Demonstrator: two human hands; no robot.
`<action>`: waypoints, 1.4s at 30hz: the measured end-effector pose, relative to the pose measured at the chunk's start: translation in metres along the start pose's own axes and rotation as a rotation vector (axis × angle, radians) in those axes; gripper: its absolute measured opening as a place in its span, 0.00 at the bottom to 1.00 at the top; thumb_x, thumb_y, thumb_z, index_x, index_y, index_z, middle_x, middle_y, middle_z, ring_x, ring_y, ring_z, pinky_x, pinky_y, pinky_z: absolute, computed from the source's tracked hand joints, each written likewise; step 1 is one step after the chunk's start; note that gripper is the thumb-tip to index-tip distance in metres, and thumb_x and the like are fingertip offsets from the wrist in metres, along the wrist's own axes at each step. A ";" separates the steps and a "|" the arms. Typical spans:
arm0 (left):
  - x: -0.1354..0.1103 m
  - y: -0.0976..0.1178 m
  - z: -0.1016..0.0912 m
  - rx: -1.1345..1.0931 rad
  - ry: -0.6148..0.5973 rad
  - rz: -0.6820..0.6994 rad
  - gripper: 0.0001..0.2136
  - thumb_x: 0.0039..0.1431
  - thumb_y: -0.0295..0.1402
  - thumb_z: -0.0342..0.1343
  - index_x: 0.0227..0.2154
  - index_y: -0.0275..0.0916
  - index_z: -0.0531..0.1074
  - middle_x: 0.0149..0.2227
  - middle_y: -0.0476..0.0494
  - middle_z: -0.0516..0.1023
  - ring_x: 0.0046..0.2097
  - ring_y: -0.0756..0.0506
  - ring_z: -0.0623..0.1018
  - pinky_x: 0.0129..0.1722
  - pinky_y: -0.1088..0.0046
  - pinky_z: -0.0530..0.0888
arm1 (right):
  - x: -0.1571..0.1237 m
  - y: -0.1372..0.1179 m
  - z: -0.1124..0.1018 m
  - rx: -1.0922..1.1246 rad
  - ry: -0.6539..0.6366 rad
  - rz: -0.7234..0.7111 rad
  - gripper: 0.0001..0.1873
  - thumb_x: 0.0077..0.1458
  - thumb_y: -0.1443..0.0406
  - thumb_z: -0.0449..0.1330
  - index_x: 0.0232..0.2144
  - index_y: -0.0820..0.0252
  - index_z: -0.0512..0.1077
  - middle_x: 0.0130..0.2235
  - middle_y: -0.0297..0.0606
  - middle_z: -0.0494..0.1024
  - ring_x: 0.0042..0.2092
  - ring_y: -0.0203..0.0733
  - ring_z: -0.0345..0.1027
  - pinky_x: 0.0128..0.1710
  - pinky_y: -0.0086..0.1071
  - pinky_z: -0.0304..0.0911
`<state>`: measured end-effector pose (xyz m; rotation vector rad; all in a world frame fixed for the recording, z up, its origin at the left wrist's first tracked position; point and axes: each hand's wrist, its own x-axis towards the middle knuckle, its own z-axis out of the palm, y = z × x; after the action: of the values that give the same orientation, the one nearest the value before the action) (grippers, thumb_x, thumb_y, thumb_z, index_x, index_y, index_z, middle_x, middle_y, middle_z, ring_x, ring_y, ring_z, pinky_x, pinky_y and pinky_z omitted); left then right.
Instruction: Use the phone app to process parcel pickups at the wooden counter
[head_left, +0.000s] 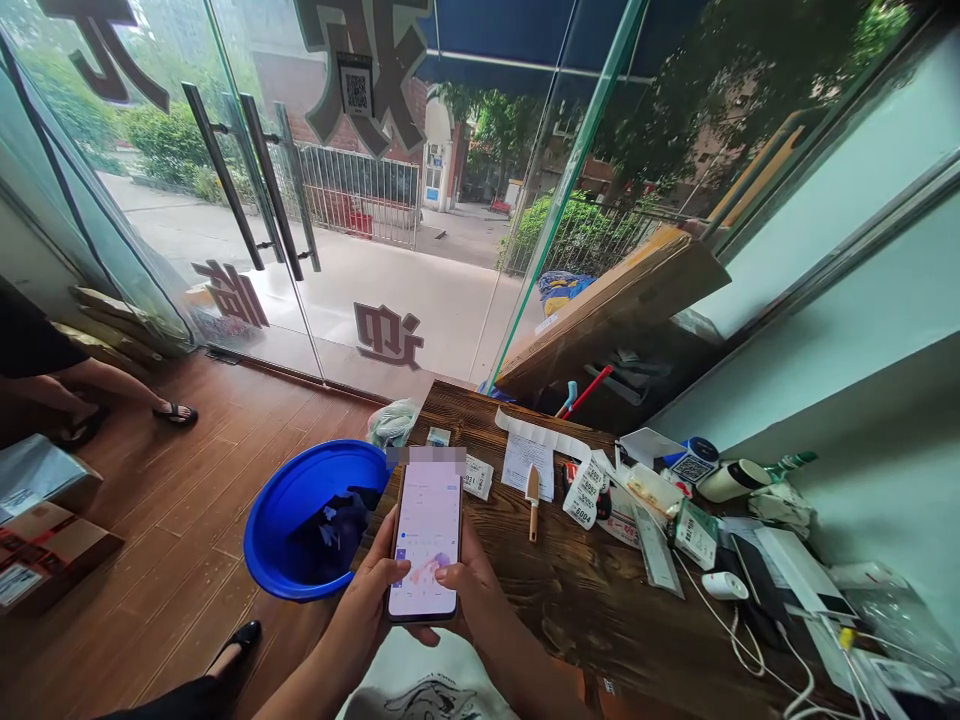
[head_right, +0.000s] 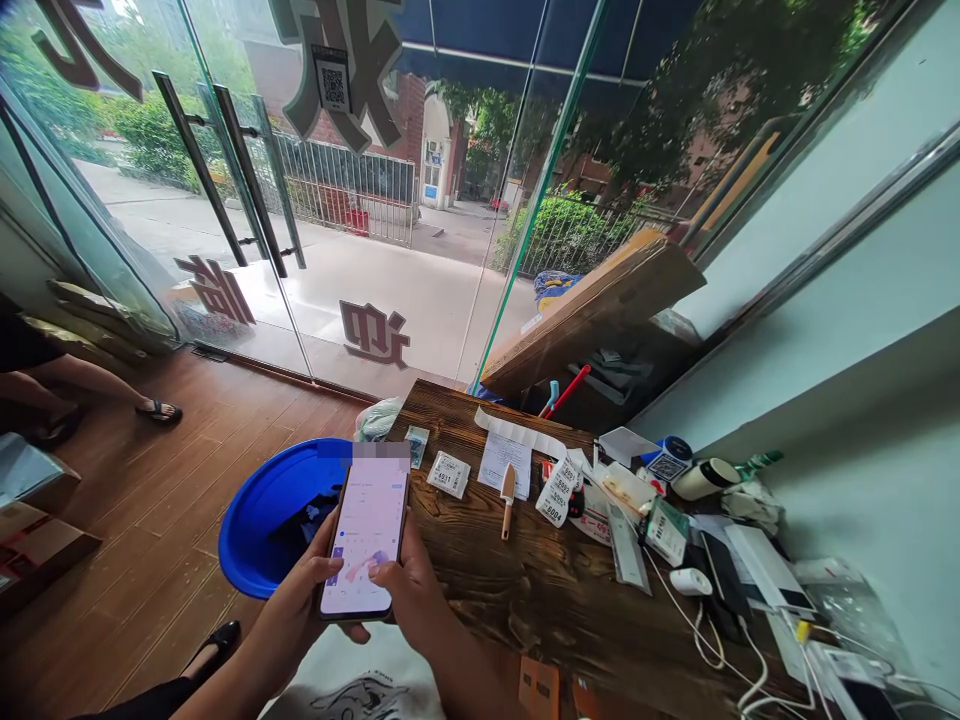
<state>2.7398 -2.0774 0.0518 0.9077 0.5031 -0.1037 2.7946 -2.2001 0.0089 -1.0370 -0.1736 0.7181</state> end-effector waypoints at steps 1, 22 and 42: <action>0.000 0.000 0.001 0.008 0.004 -0.005 0.38 0.48 0.29 0.51 0.64 0.39 0.47 0.44 0.37 0.76 0.27 0.44 0.76 0.19 0.67 0.75 | 0.000 0.000 0.000 0.002 -0.005 0.001 0.37 0.42 0.63 0.61 0.56 0.51 0.57 0.35 0.34 0.76 0.30 0.39 0.66 0.29 0.31 0.60; -0.004 0.002 0.002 -0.031 0.020 -0.014 0.43 0.41 0.25 0.50 0.65 0.38 0.45 0.49 0.35 0.74 0.32 0.44 0.75 0.19 0.68 0.76 | -0.001 -0.002 0.003 -0.049 -0.136 -0.101 0.36 0.45 0.58 0.68 0.54 0.54 0.57 0.36 0.35 0.76 0.30 0.34 0.68 0.24 0.24 0.64; 0.000 -0.005 0.000 -0.007 0.050 -0.016 0.41 0.45 0.26 0.54 0.64 0.40 0.48 0.51 0.36 0.74 0.25 0.48 0.74 0.16 0.69 0.75 | -0.004 0.006 -0.004 -0.060 -0.110 -0.082 0.37 0.46 0.62 0.64 0.58 0.51 0.54 0.41 0.38 0.75 0.30 0.36 0.67 0.24 0.27 0.63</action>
<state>2.7380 -2.0807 0.0480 0.9011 0.5568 -0.0935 2.7904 -2.2036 0.0032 -1.0425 -0.3329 0.6993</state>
